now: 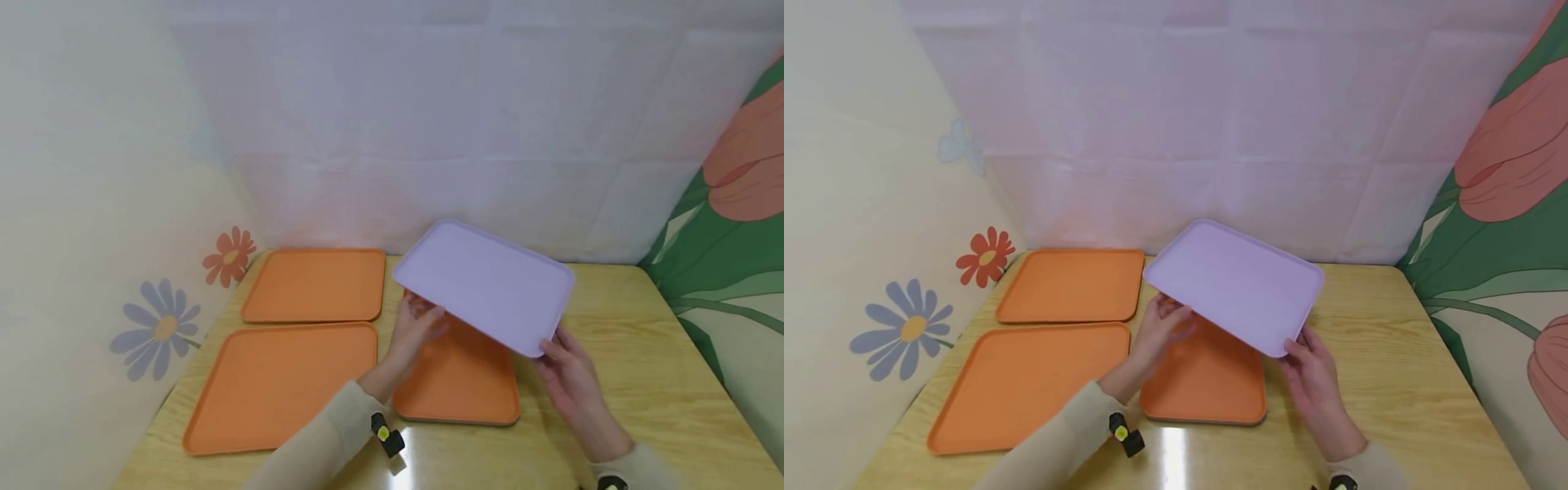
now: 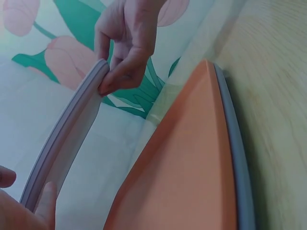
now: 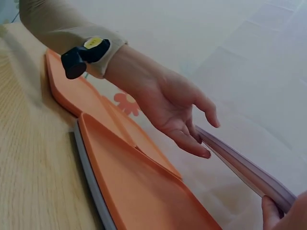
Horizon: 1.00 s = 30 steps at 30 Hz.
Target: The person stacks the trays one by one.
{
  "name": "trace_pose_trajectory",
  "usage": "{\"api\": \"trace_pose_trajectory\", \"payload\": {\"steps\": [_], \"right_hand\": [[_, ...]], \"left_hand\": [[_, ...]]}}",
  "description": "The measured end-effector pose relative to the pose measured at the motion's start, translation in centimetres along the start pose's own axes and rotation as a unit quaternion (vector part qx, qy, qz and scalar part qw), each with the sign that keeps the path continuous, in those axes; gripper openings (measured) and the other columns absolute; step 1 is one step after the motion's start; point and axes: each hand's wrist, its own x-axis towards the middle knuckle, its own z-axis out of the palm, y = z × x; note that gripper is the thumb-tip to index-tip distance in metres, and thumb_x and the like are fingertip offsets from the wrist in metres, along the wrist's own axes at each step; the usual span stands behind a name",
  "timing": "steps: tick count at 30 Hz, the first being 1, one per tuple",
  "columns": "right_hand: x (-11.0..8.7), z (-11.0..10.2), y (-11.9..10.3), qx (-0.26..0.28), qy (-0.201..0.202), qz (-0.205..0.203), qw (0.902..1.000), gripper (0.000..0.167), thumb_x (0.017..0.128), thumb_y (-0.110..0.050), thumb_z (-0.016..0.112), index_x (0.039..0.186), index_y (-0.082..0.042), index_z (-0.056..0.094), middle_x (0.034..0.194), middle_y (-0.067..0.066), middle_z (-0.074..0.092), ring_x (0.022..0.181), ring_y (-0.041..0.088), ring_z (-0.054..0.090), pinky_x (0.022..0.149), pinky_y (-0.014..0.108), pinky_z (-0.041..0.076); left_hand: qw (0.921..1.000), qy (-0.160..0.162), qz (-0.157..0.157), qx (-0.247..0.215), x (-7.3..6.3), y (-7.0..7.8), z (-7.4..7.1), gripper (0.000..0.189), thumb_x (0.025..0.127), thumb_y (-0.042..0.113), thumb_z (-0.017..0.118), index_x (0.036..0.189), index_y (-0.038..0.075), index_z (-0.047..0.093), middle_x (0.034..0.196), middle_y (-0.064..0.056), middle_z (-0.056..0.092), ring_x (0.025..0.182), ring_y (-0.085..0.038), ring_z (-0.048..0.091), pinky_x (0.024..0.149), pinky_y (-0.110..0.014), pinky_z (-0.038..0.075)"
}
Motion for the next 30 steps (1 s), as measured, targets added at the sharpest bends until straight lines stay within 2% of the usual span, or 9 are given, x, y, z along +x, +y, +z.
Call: {"api": "trace_pose_trajectory", "payload": {"steps": [6, 10, 13, 16, 19, 23, 25, 30], "right_hand": [[0.0, 1.2, 1.5, -0.036, -0.020, -0.026, 0.9988, 0.041, 0.100, 0.009, 0.048, 0.136, -0.007, 0.038, 0.107, -0.004, 0.064, 0.092, 0.008, 0.064, 0.084, 0.022, 0.056], [-0.2, 1.7, 2.5, -0.078, -0.018, -0.026, 0.9965, 0.054, 0.101, 0.008, 0.046, 0.151, 0.000, 0.025, 0.107, -0.005, 0.062, 0.093, 0.006, 0.064, 0.086, 0.022, 0.056], [-0.4, 2.1, 3.1, -0.110, -0.014, -0.023, 0.9935, 0.062, 0.101, 0.007, 0.047, 0.156, 0.005, 0.016, 0.107, -0.006, 0.061, 0.093, 0.006, 0.065, 0.085, 0.022, 0.056], [-0.6, 2.3, 3.4, -0.128, -0.015, -0.020, 0.9914, 0.060, 0.101, 0.006, 0.049, 0.154, 0.005, 0.020, 0.106, -0.006, 0.062, 0.092, 0.007, 0.066, 0.083, 0.022, 0.056], [-0.6, 2.1, 3.3, -0.125, -0.026, -0.017, 0.9917, 0.046, 0.101, 0.003, 0.050, 0.145, 0.001, 0.034, 0.106, -0.005, 0.066, 0.092, 0.010, 0.067, 0.083, 0.025, 0.058], [0.1, 1.1, 2.6, -0.082, -0.083, -0.007, 0.9931, 0.021, 0.107, -0.007, 0.043, 0.126, -0.008, 0.054, 0.105, 0.000, 0.072, 0.094, 0.016, 0.071, 0.086, 0.032, 0.059], [0.6, 0.1, 1.8, -0.047, -0.125, 0.004, 0.9910, 0.025, 0.111, -0.014, 0.037, 0.121, -0.011, 0.060, 0.108, 0.004, 0.073, 0.098, 0.019, 0.071, 0.089, 0.035, 0.059], [2.5, -2.3, -0.5, 0.035, -0.209, 0.029, 0.9769, 0.041, 0.113, -0.028, 0.027, 0.123, -0.009, 0.061, 0.118, 0.009, 0.070, 0.108, 0.026, 0.069, 0.099, 0.043, 0.054]], "left_hand": [[0.9984, 0.049, 0.017, -0.022, 0.5, -0.1, 0.2, 0.067, 0.091, -0.004, 0.064, 0.147, 0.000, 0.027, 0.117, -0.015, 0.044, 0.093, -0.019, 0.059, 0.081, -0.039, 0.061], [0.9968, 0.075, 0.024, -0.017, 0.8, -0.2, -0.1, 0.061, 0.089, -0.007, 0.060, 0.142, 0.002, 0.033, 0.113, -0.013, 0.046, 0.089, -0.018, 0.058, 0.071, -0.036, 0.061], [0.9960, 0.084, 0.027, -0.016, 1.1, 0.2, -0.5, 0.060, 0.087, -0.008, 0.058, 0.142, 0.005, 0.037, 0.110, -0.010, 0.048, 0.086, -0.017, 0.060, 0.062, -0.032, 0.060], [0.9956, 0.087, 0.021, -0.026, 1.5, 0.5, -1.1, 0.065, 0.085, -0.009, 0.056, 0.145, 0.008, 0.037, 0.109, -0.009, 0.050, 0.082, -0.017, 0.061, 0.057, -0.030, 0.058], [0.9960, 0.083, 0.013, -0.031, 1.9, 0.9, -1.7, 0.070, 0.084, -0.009, 0.054, 0.149, 0.008, 0.034, 0.112, -0.010, 0.051, 0.083, -0.017, 0.062, 0.056, -0.030, 0.057], [0.9969, 0.073, 0.004, -0.030, 2.3, 1.7, -2.6, 0.073, 0.085, -0.008, 0.051, 0.153, 0.005, 0.030, 0.115, -0.012, 0.052, 0.085, -0.017, 0.061, 0.056, -0.030, 0.057], [0.9973, 0.069, -0.003, -0.024, 2.3, 2.1, -3.0, 0.072, 0.085, -0.008, 0.050, 0.153, 0.003, 0.030, 0.115, -0.011, 0.052, 0.083, -0.016, 0.061, 0.056, -0.028, 0.056], [0.9990, 0.035, -0.026, -0.003, 2.4, 3.1, -4.2, 0.065, 0.086, -0.008, 0.048, 0.149, 0.000, 0.035, 0.109, -0.005, 0.055, 0.074, -0.013, 0.059, 0.053, -0.024, 0.053]]}}
